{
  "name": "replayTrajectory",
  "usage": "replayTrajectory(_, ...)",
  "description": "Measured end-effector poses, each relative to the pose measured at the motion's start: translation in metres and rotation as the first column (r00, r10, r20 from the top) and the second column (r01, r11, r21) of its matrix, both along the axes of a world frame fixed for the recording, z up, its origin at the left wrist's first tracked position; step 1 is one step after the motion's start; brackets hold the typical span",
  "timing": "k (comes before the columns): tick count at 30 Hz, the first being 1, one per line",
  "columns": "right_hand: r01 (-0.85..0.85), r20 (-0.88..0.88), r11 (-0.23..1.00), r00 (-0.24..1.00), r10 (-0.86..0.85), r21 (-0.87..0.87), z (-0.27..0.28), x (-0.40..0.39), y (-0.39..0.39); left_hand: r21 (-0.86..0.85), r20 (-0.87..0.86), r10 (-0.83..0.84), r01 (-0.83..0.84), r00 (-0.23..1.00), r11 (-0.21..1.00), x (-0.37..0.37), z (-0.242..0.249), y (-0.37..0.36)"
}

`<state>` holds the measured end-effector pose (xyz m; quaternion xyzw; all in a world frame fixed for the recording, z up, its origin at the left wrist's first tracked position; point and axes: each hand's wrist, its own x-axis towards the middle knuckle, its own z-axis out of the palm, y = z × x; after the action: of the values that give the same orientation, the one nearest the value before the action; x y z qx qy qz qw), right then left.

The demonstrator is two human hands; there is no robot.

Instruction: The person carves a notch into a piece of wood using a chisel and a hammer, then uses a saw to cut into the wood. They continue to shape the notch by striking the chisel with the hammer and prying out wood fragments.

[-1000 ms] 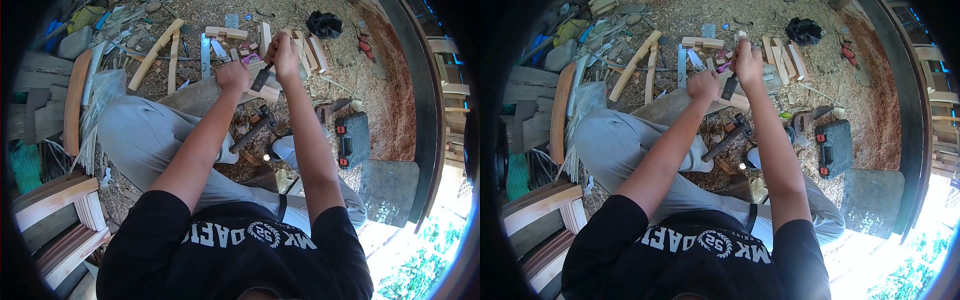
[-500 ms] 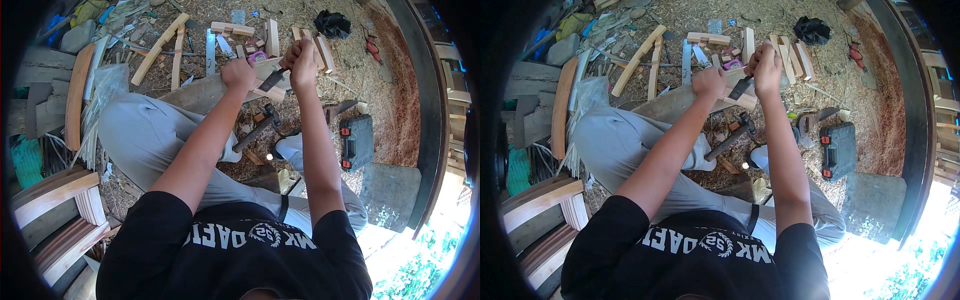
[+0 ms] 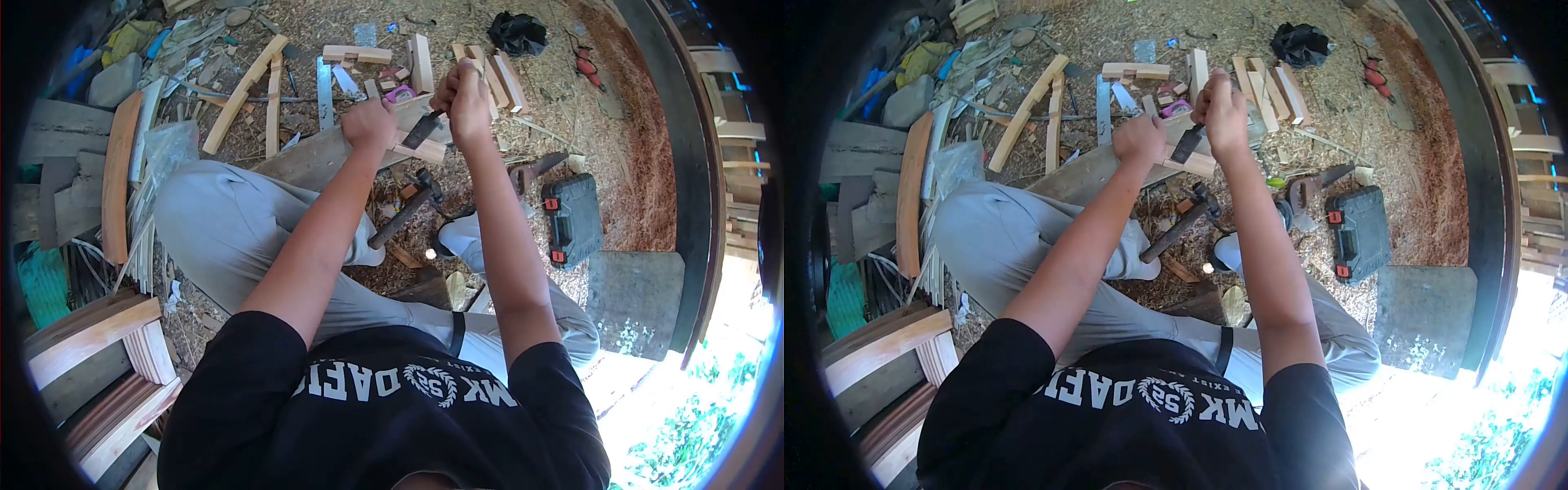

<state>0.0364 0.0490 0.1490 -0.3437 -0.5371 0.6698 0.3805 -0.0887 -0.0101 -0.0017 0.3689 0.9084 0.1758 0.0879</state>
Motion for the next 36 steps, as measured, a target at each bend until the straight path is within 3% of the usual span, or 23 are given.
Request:
replayTrajectory(6,0.023,-0.014,1.000,1.000,-0.023,0.011,-0.008,-0.003,-0.004,0.006,-0.059,-0.031,0.031,0.998,0.999,0.001,-0.004,-0.005)
replayTrajectory(9,0.012,0.026,1.000,1.000,-0.013,0.025,-0.005,-0.005,-0.006,0.157,-0.104,-0.081,0.097,0.991,0.983,-0.005,-0.004,-0.009)
replayTrajectory(11,-0.013,0.005,0.999,1.000,0.013,0.048,-0.003,-0.007,-0.006,0.383,0.009,-0.158,0.142,0.987,0.913,-0.010,-0.002,-0.015)
replayTrajectory(12,-0.046,-0.007,0.997,0.999,0.047,0.061,-0.005,-0.008,-0.004,0.387,-0.005,-0.163,0.152,0.987,0.909,-0.015,-0.002,-0.013)
replayTrajectory(13,-0.084,0.274,0.974,0.961,0.023,0.212,-0.004,-0.002,0.003,0.516,0.147,-0.188,0.087,0.971,0.852,-0.020,-0.003,-0.011)
replayTrajectory(14,-0.077,0.261,0.974,0.965,0.019,0.214,-0.007,0.001,0.007,0.620,0.292,-0.231,0.000,0.928,0.785,-0.026,-0.004,-0.009)
replayTrajectory(15,-0.106,0.306,0.961,0.952,0.023,0.255,0.000,0.002,0.005,0.619,0.280,-0.235,0.012,0.931,0.785,-0.033,0.002,-0.005)
replayTrajectory(16,-0.134,0.350,0.947,0.936,0.024,0.292,0.005,0.004,0.004,0.697,0.450,-0.488,0.048,0.748,0.716,-0.039,0.015,-0.002)
replayTrajectory(17,-0.187,0.379,0.948,0.922,0.079,0.258,0.011,0.008,0.004,0.769,0.547,-0.692,0.045,0.470,0.638,-0.043,0.026,0.000)
replayTrajectory(18,-0.177,0.371,0.950,0.926,0.072,0.256,0.010,0.008,0.006,0.766,0.545,-0.694,0.057,0.469,0.640,-0.040,0.050,-0.005)
replayTrajectory(20,-0.138,0.454,0.961,0.891,0.014,0.241,0.007,0.006,0.017,0.692,0.584,-0.737,0.266,0.340,0.671,-0.029,0.099,-0.015)
replayTrajectory(23,-0.191,0.492,0.963,0.867,0.075,0.189,0.012,0.011,0.025,0.644,0.585,-0.745,0.376,0.320,0.667,-0.024,0.105,-0.009)
replayTrajectory(25,-0.201,0.504,0.967,0.858,0.096,0.159,0.023,0.016,0.015,0.684,0.572,-0.768,0.348,0.290,0.641,-0.018,0.097,-0.005)
replayTrajectory(27,-0.075,0.414,0.955,0.909,-0.053,0.288,0.030,0.026,-0.007,0.719,0.563,-0.785,0.314,0.260,0.620,-0.013,0.086,0.000)
replayTrajectory(28,-0.073,0.416,0.956,0.908,-0.055,0.284,0.019,0.033,-0.012,0.727,0.534,-0.795,0.323,0.288,0.605,-0.012,0.082,0.003)
replayTrajectory(30,0.179,0.284,0.904,0.910,-0.302,0.388,-0.017,0.051,-0.024,0.734,0.508,-0.802,0.329,0.314,0.594,-0.011,0.077,0.009)
replayTrajectory(32,0.362,0.352,0.880,0.815,-0.459,0.309,-0.055,0.070,-0.061,0.718,0.454,-0.817,0.397,0.355,0.572,-0.010,0.077,0.009)
replayTrajectory(34,0.368,0.509,0.874,0.712,-0.484,0.317,-0.118,0.094,-0.088,0.723,0.478,-0.818,0.384,0.320,0.574,-0.005,0.085,0.005)
replayTrajectory(36,0.303,0.666,0.931,0.654,-0.357,0.202,-0.158,0.111,-0.120,0.811,0.541,-0.826,0.159,0.159,0.562,0.001,0.086,0.004)
